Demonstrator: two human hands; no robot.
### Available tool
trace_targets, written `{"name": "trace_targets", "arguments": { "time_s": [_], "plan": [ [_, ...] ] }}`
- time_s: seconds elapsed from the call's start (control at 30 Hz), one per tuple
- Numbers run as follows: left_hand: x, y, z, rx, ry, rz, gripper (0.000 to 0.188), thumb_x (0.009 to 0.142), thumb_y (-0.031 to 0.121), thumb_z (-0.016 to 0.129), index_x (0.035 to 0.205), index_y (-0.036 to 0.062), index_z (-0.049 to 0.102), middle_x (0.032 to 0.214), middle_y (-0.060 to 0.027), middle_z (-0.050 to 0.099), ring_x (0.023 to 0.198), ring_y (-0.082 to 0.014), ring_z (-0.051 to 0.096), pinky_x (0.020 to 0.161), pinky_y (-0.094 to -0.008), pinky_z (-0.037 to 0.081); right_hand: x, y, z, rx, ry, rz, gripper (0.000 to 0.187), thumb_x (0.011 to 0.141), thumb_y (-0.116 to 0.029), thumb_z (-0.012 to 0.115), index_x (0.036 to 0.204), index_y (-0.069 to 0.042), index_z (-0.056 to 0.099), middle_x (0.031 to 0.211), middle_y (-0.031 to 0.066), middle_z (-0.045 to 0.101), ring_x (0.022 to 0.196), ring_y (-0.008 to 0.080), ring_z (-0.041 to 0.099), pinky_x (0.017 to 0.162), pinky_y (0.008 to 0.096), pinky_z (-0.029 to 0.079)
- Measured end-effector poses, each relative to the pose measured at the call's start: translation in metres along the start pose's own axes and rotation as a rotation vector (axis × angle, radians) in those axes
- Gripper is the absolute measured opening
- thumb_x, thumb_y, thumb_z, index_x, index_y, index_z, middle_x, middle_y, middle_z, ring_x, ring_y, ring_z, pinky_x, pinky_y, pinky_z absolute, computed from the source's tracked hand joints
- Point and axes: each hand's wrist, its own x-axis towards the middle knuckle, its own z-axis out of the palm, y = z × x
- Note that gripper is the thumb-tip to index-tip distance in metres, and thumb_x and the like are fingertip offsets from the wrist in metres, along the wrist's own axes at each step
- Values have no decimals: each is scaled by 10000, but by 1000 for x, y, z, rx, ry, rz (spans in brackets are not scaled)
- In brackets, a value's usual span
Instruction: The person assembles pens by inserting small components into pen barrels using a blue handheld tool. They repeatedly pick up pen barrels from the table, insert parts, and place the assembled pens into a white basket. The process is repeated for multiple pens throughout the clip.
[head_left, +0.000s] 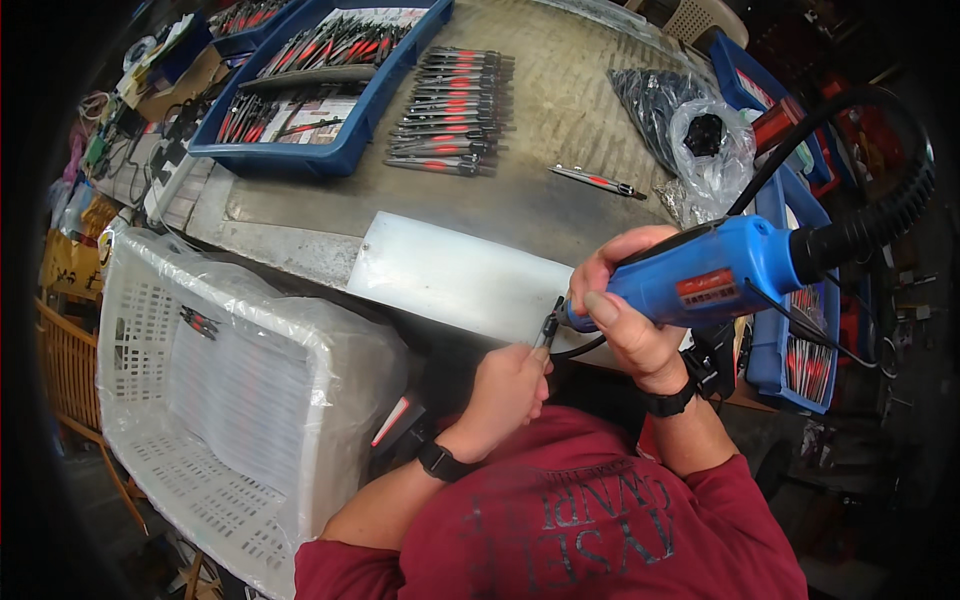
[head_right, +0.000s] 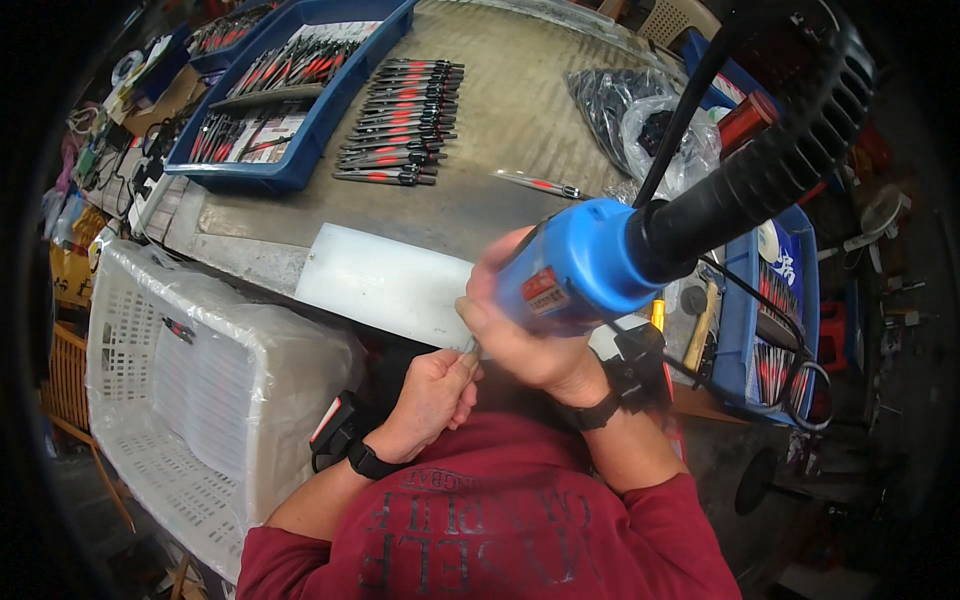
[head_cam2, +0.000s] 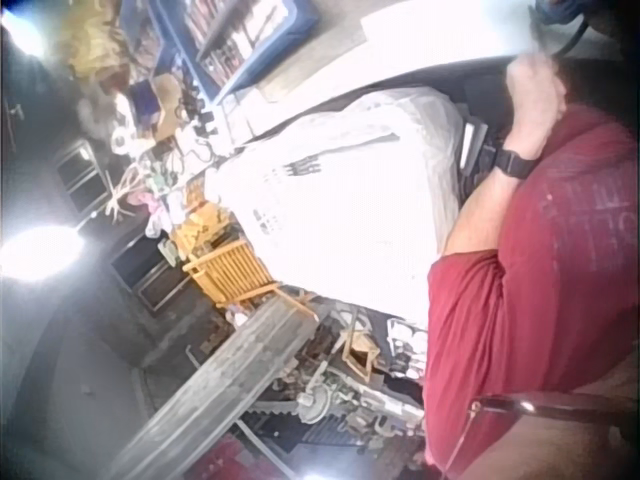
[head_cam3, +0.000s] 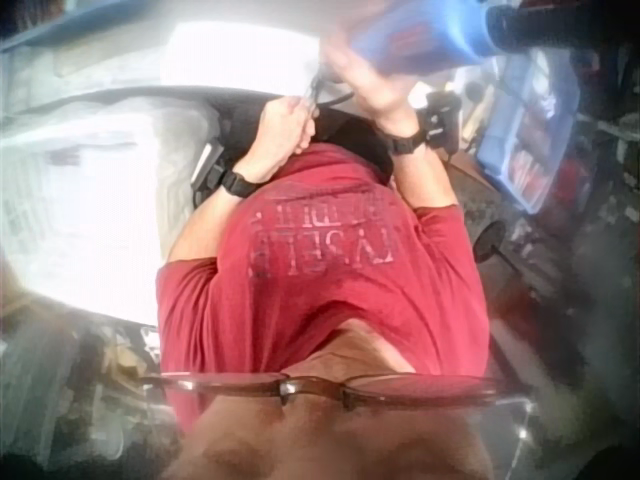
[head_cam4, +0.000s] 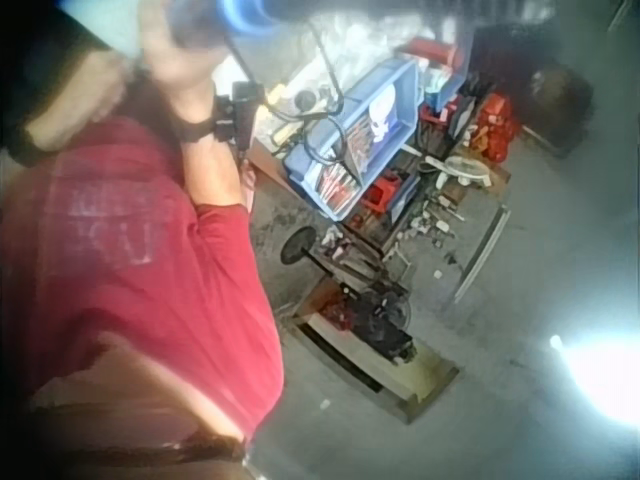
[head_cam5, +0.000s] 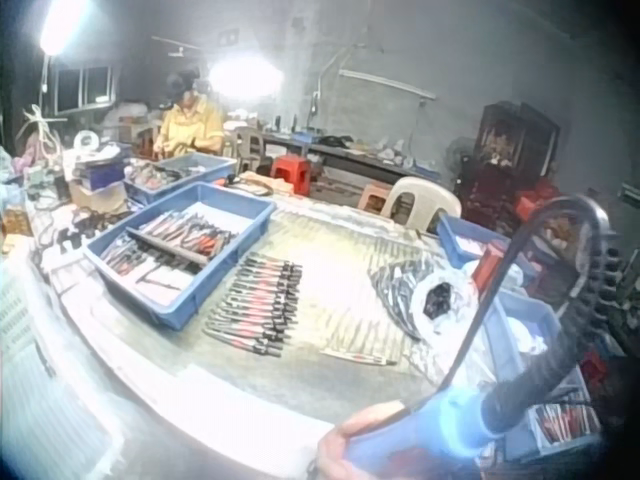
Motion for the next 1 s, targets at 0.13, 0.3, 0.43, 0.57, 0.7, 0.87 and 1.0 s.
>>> {"name": "trace_targets", "arguments": {
  "time_s": [0.13,0.3,0.43,0.57,0.7,0.87,1.0],
  "plan": [
    [1,0,1,28,25,-19,266,944,212,435,793,23,546,547,-2,496,397,-54,423,344,-196,325,3,0,4,-187,-73,-22,369,734,-26,641,1019,-39,407,743,82,500,630,166,511,573,296,440],
    [3,-4,1,-28,25,1,263,942,212,451,781,26,544,534,-17,494,382,-63,418,330,-204,318,15,5,5,-364,-182,-5,353,761,-40,639,1003,-35,382,745,71,496,634,143,518,550,272,448],
    [4,-7,1,-39,36,14,273,915,206,467,761,-7,540,530,-40,516,392,-98,468,356,-240,361,19,8,6,-439,-170,36,346,751,-30,642,992,-34,394,727,63,501,625,134,518,547,270,450],
    [3,-6,1,-46,27,11,280,915,211,465,759,-9,539,537,-41,520,397,-99,471,358,-241,365,18,7,12,-168,-111,98,341,743,18,626,1010,-37,421,755,58,519,635,125,525,557,268,454],
    [1,-4,0,-22,35,34,278,926,225,472,769,6,541,528,-24,503,386,-80,434,342,-218,335,14,1,12,-76,-45,58,394,715,13,652,1040,-29,433,740,60,525,633,137,541,563,270,459],
    [-3,1,-5,44,-4,64,250,934,217,468,811,13,545,562,-12,514,413,-66,442,370,-199,353,-4,-10,-5,134,174,25,417,706,12,633,1075,-32,443,815,61,530,704,146,535,632,279,445],
    [9,25,-17,95,-22,291,242,936,236,477,838,30,559,616,-4,523,489,-62,488,432,-186,407,-13,-22,-27,264,320,-76,408,721,15,619,1087,-25,442,831,58,521,720,136,530,653,276,449]
  ]
}}
